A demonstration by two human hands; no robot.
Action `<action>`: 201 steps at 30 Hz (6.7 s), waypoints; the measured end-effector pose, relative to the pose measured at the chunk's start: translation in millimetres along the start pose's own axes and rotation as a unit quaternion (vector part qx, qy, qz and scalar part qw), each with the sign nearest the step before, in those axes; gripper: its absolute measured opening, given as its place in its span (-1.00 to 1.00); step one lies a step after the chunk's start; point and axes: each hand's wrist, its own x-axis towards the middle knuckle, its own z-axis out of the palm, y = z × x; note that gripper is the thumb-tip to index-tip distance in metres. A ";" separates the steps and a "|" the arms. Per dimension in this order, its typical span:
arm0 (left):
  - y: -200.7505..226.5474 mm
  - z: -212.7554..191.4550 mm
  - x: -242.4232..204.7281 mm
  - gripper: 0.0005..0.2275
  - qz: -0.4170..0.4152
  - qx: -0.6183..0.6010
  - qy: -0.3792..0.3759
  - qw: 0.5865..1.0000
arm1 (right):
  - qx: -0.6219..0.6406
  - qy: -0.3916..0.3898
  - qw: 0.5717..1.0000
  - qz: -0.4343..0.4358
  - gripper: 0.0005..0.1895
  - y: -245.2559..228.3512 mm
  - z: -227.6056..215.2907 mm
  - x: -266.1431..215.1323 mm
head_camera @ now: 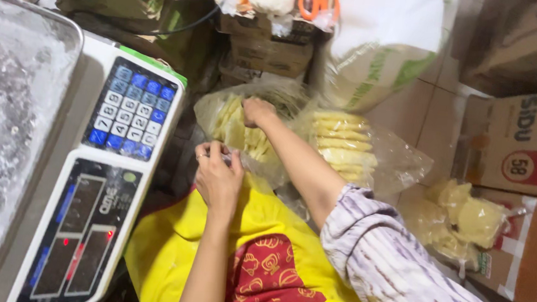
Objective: The person weighs portions of yellow noodles on a digital scale, places them into plastic bags, ties the bags, and sets them aside. The process is repeated multiple times with consistent portion sizes.
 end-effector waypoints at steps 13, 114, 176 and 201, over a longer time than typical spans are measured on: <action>-39.1 15.1 26.4 -0.74 -0.006 -0.052 -0.016 0.999 | 0.041 -0.022 0.984 -0.173 -0.55 5.9 63.4 55.1; -10.7 -269.0 -22.6 -0.42 0.065 -0.634 0.101 0.764 | 0.580 -0.205 0.741 -0.270 -0.41 -249.9 -274.2 -347.8; -22.3 -216.4 -93.1 -0.85 0.135 -0.419 0.272 0.856 | 0.615 -0.105 0.715 -0.317 -0.75 -227.3 -152.6 -319.1; -245.9 -199.9 -229.9 -0.92 -0.154 -0.472 0.377 0.782 | 0.401 -0.197 0.798 -0.404 -0.81 -359.2 77.0 -400.7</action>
